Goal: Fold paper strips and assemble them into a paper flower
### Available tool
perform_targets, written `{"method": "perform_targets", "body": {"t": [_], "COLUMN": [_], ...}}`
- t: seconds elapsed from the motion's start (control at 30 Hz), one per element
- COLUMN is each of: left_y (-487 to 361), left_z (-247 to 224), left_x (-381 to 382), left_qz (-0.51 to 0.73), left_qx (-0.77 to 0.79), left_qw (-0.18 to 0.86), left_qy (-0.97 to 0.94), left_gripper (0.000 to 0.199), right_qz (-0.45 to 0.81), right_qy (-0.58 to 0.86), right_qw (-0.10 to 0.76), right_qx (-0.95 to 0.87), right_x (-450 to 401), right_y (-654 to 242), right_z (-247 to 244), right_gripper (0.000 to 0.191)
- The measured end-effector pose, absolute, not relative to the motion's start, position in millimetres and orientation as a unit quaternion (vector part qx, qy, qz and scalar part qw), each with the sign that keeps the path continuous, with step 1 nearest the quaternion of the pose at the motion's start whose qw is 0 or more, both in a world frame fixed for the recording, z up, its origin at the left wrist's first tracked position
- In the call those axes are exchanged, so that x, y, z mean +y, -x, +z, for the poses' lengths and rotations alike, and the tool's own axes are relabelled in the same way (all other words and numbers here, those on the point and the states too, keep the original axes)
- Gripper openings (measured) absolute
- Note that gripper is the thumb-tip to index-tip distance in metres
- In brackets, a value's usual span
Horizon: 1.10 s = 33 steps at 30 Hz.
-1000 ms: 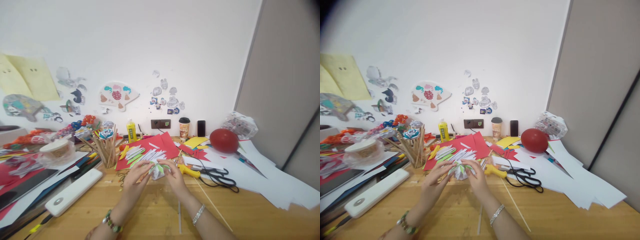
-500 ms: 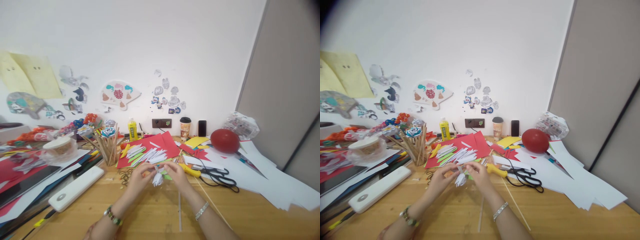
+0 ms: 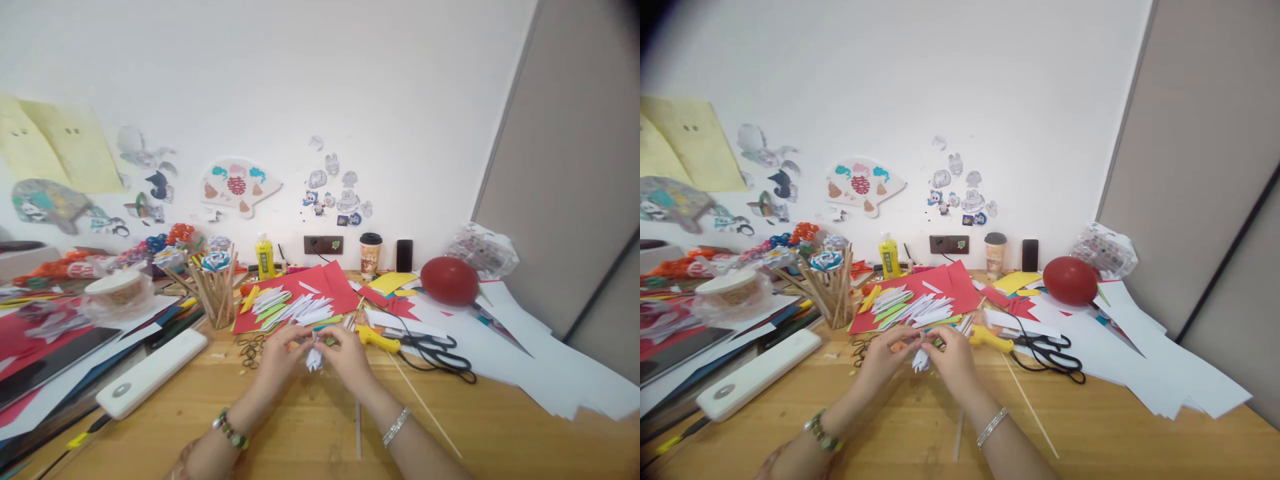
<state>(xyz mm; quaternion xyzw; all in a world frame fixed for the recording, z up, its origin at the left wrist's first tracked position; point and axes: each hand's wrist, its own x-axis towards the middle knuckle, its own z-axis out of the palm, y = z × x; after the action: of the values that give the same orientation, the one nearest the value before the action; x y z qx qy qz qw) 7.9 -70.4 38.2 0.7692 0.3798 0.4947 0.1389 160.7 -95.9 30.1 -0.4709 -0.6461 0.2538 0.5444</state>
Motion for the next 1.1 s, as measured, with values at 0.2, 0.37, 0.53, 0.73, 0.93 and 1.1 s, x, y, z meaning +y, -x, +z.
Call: {"method": "perform_targets", "body": {"t": [0.2, 0.37, 0.53, 0.73, 0.93, 1.1], "left_y": [-7.4, -7.3, -6.4, -4.0, -5.0, -5.4], "left_z": [37.2, 38.8, 41.5, 40.2, 40.6, 39.9], "left_x": [-72.6, -75.6, -77.8, -79.0, -81.2, -81.9], "left_qz": [0.527, 0.557, 0.545, 0.527, 0.542, 0.549], "left_qx": [0.338, 0.283, 0.249, 0.251, 0.241, 0.242], "left_qw": [0.057, -0.042, -0.091, -0.087, -0.098, -0.092], "left_qy": [-0.777, -0.780, -0.795, -0.807, -0.799, -0.795], "left_gripper": [0.010, 0.007, 0.006, 0.002, 0.006, 0.008], "right_qz": [0.182, 0.128, 0.092, 0.074, 0.074, 0.076], "right_qy": [0.457, 0.434, 0.418, 0.414, 0.407, 0.408], "right_qw": [0.544, 0.545, 0.528, 0.503, 0.511, 0.514], "right_qx": [-0.680, -0.706, -0.734, -0.755, -0.754, -0.751], "right_x": [-99.7, -100.1, -99.4, -98.5, -98.6, -99.2], "right_y": [-161.3, -162.6, -164.5, -166.6, -166.4, -165.9], "right_z": [32.9, 32.1, 32.2, 33.0, 31.0, 30.7], "right_gripper": [0.008, 0.007, 0.007, 0.007, 0.007, 0.007]}}
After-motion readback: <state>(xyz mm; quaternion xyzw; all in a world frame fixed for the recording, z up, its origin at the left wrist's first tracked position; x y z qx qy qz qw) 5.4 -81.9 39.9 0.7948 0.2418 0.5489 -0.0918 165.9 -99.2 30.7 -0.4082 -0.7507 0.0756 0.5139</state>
